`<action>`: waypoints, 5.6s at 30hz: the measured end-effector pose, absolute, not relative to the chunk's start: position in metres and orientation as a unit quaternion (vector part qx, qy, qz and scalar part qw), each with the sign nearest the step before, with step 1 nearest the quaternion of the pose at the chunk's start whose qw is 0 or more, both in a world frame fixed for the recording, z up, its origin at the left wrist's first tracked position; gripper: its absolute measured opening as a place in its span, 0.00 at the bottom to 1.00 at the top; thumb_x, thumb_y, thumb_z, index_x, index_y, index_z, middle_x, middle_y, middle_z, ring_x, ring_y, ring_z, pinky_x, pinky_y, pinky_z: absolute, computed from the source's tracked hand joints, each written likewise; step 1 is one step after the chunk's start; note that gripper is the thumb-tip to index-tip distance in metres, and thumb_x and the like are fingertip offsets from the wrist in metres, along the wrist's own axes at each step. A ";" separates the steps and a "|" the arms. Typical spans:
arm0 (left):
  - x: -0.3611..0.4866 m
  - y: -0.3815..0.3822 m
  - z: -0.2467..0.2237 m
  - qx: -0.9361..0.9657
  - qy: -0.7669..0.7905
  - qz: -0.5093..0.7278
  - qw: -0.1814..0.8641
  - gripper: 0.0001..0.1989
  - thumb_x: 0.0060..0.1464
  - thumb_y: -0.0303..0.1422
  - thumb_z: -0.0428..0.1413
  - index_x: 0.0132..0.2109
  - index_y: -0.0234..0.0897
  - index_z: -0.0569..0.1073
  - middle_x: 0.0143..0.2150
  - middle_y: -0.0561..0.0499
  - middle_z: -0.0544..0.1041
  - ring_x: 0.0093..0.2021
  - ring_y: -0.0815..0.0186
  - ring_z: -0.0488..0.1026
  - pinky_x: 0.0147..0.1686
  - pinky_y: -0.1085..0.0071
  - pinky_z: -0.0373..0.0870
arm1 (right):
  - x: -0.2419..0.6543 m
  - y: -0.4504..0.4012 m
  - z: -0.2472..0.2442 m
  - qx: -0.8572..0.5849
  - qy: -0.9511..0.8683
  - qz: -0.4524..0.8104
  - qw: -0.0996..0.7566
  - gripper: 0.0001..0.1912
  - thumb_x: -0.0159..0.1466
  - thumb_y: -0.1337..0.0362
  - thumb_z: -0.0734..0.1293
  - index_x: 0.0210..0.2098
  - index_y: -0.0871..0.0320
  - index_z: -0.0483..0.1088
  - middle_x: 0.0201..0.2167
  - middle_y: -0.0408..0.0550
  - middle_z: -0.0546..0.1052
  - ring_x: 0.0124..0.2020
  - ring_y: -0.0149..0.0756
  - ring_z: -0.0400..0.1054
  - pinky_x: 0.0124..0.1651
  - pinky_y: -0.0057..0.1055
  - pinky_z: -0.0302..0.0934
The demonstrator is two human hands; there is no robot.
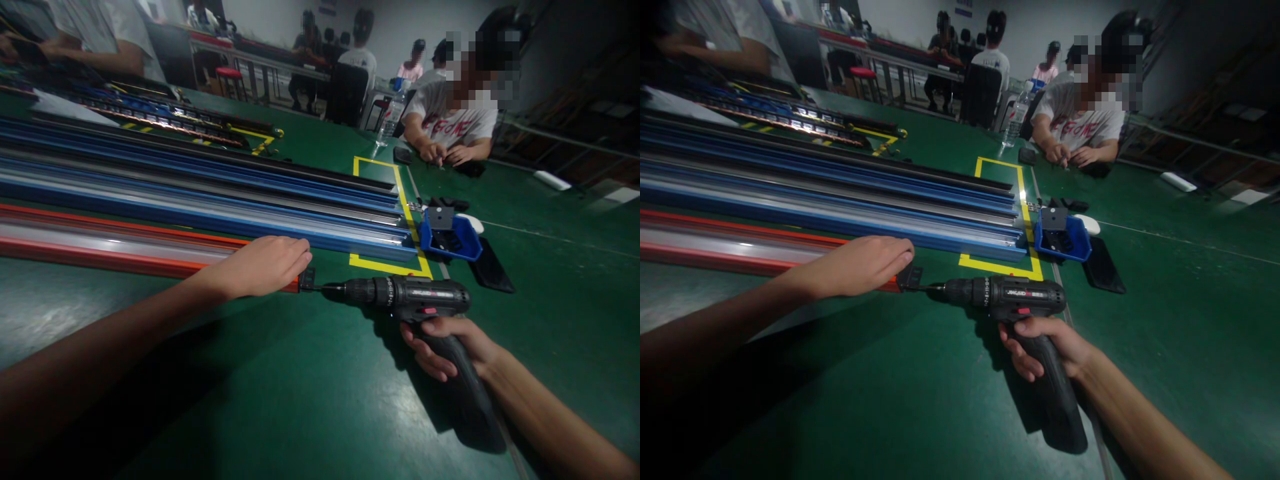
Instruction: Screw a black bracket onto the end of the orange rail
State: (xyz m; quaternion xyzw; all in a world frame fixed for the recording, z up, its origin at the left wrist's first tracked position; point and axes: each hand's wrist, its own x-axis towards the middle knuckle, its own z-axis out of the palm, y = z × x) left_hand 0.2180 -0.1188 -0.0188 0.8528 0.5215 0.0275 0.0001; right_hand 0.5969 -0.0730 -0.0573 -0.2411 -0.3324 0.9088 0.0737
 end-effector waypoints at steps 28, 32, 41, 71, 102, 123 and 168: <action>0.216 -0.118 -0.021 0.854 0.519 0.035 0.002 0.20 0.71 0.36 0.38 0.45 0.34 0.73 0.40 0.44 0.76 0.39 0.60 0.74 0.41 0.63 0.67 | 0.595 -0.073 -0.055 -0.237 -0.338 0.908 0.072 0.14 0.64 0.62 0.67 0.44 0.68 0.75 0.28 0.47 0.75 0.16 0.23 0.64 0.24 0.24 0.67; 0.217 -0.118 -0.020 0.854 0.520 0.035 0.003 0.20 0.71 0.36 0.37 0.44 0.34 0.73 0.40 0.45 0.76 0.39 0.60 0.74 0.41 0.63 0.67 | 0.595 -0.072 -0.056 -0.226 -0.341 0.910 0.066 0.15 0.65 0.62 0.66 0.45 0.67 0.75 0.28 0.47 0.75 0.16 0.22 0.63 0.25 0.24 0.67; 0.217 -0.119 -0.020 0.851 0.524 0.039 0.005 0.20 0.71 0.36 0.38 0.44 0.35 0.73 0.40 0.45 0.76 0.39 0.60 0.73 0.40 0.64 0.66 | 0.596 -0.071 -0.058 -0.214 -0.342 0.913 0.066 0.15 0.66 0.63 0.65 0.46 0.67 0.74 0.29 0.47 0.75 0.15 0.21 0.62 0.25 0.24 0.67; 0.216 -0.119 -0.021 0.851 0.524 0.040 0.008 0.20 0.71 0.37 0.38 0.45 0.34 0.73 0.40 0.45 0.76 0.39 0.61 0.74 0.41 0.64 0.67 | 0.597 -0.070 -0.062 -0.194 -0.337 0.919 0.067 0.16 0.67 0.63 0.64 0.48 0.68 0.74 0.32 0.49 0.76 0.16 0.21 0.63 0.26 0.24 0.68; 0.215 -0.119 -0.020 0.851 0.523 0.040 0.012 0.19 0.70 0.36 0.39 0.45 0.35 0.73 0.40 0.45 0.76 0.39 0.60 0.74 0.41 0.64 0.67 | 0.597 -0.071 -0.060 -0.205 -0.336 0.917 0.066 0.16 0.67 0.62 0.64 0.47 0.67 0.74 0.30 0.48 0.76 0.15 0.21 0.63 0.25 0.24 0.68; 0.217 -0.119 -0.018 0.850 0.525 0.037 0.019 0.21 0.72 0.37 0.37 0.45 0.35 0.72 0.41 0.45 0.76 0.40 0.61 0.74 0.41 0.64 0.66 | 0.597 -0.071 -0.061 -0.190 -0.340 0.918 0.067 0.17 0.67 0.62 0.63 0.48 0.69 0.74 0.30 0.49 0.76 0.16 0.21 0.64 0.26 0.24 0.68; 0.219 -0.119 -0.016 0.843 0.536 0.032 0.029 0.21 0.71 0.37 0.37 0.45 0.35 0.72 0.41 0.46 0.76 0.41 0.60 0.74 0.43 0.64 0.67 | 0.597 -0.072 -0.061 -0.203 -0.352 0.911 0.065 0.17 0.68 0.61 0.63 0.49 0.69 0.73 0.32 0.51 0.76 0.17 0.23 0.67 0.25 0.24 0.69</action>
